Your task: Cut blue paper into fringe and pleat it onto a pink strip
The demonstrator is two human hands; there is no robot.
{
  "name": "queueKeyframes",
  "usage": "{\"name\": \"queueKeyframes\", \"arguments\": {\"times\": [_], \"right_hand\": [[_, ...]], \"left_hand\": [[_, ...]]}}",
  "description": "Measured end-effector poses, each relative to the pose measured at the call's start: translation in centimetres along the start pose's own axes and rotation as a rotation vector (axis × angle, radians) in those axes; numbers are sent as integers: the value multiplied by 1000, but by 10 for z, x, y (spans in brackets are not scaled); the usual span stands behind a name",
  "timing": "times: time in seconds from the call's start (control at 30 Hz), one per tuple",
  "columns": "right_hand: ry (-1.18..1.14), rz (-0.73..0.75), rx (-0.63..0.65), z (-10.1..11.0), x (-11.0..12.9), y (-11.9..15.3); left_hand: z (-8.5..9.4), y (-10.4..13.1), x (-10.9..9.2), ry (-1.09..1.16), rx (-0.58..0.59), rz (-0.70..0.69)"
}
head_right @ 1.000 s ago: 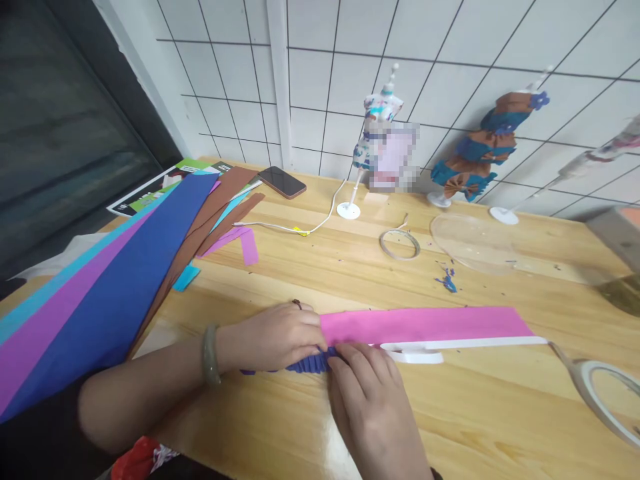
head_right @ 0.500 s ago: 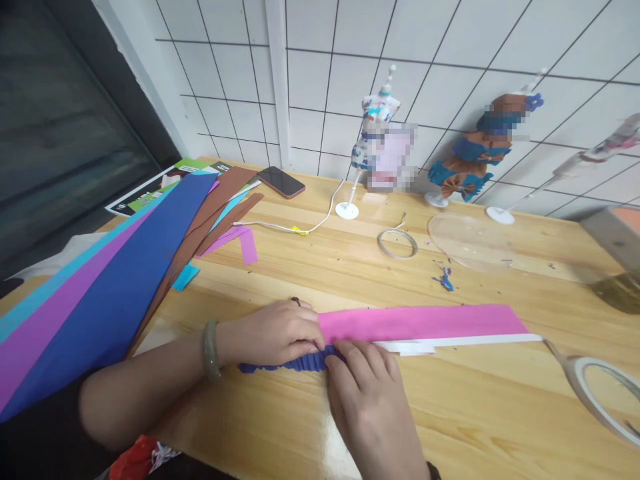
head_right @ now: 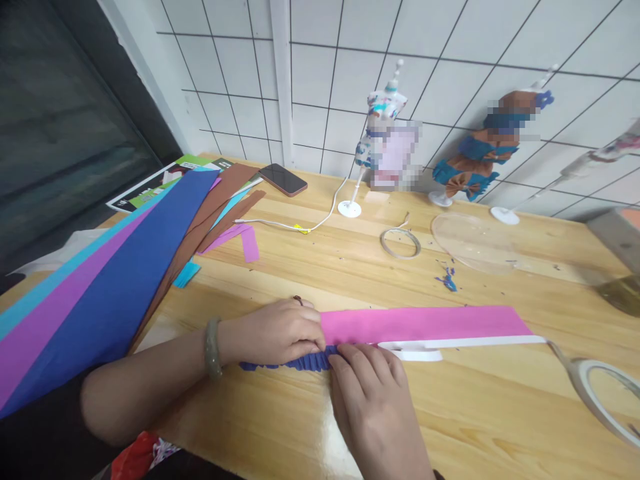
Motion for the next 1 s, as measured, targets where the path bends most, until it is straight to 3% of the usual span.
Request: {"name": "queueKeyframes", "arguments": {"times": [0.33, 0.57, 1.0], "right_hand": [[-69, -55, -15, 3, -1, 8], [42, -103, 18, -3, -4, 3], [0, -64, 27, -3, -1, 4]], "left_hand": [[-3, 2, 0, -59, 15, -8], [-1, 1, -3, -70, -6, -53], [-1, 0, -2, -60, -22, -45]]}}
Point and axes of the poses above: each hand's wrist, its own y-axis away from the middle knuckle, its own z-axis out of the back of the hand, x = y × z, the point moved 8 cm from there along -y, towards the middle knuckle, and after that the axes turned 7 degrees about -y, right-handed, at the moved point
